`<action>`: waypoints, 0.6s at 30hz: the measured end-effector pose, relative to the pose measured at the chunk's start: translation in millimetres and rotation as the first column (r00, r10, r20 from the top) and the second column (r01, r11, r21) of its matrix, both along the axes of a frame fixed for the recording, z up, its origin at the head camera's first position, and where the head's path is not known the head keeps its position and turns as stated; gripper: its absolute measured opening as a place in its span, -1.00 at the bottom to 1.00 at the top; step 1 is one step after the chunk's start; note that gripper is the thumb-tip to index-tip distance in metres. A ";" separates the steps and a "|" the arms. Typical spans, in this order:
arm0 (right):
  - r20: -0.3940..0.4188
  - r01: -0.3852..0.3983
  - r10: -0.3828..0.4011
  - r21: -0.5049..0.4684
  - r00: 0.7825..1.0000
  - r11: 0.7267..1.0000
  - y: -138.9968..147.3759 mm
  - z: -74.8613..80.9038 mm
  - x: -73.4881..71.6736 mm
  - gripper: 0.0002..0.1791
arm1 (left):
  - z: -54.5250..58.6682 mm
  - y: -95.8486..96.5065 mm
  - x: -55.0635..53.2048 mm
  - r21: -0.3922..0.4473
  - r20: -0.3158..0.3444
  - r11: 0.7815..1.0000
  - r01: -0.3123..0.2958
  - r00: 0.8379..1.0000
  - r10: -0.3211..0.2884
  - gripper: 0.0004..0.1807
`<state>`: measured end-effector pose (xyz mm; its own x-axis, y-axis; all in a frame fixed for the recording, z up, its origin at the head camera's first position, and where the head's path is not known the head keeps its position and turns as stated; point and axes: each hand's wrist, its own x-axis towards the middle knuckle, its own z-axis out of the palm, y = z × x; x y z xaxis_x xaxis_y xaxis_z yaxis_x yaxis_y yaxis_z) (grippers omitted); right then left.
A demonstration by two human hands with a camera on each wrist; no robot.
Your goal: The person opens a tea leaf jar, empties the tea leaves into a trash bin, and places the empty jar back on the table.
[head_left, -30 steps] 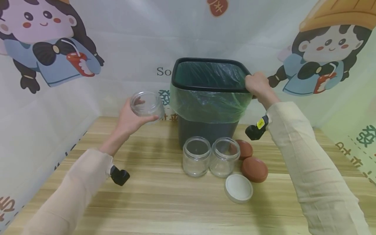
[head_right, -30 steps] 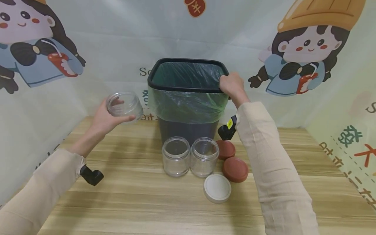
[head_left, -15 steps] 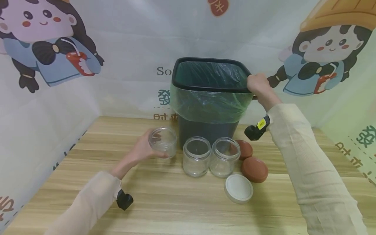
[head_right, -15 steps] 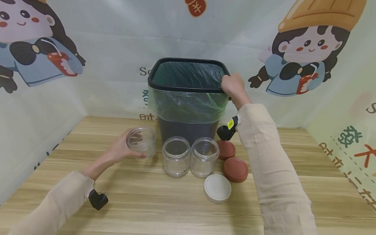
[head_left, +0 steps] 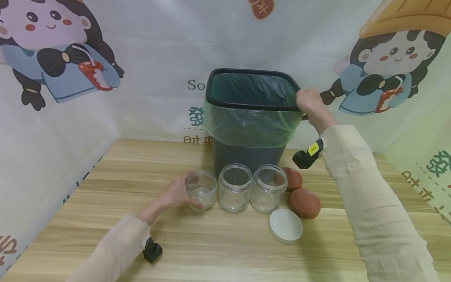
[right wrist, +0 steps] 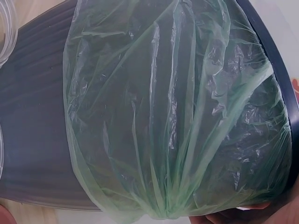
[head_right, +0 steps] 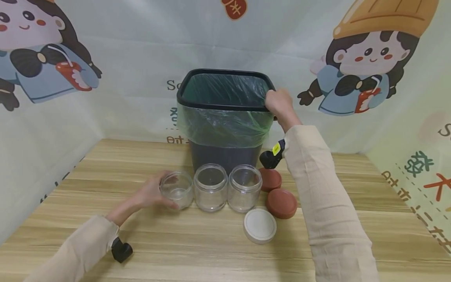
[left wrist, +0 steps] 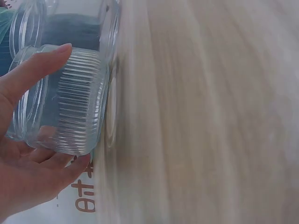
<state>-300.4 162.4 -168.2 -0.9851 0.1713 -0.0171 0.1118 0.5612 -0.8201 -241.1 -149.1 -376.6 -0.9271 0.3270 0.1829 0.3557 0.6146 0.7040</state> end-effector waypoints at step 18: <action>0.028 -0.025 0.026 -0.043 0.999 0.999 -1.1 1.8 -0.8 -0.49 | -5.4 0.0 1.8 0.051 0.080 0.997 0.055 0.995 -0.059 0.13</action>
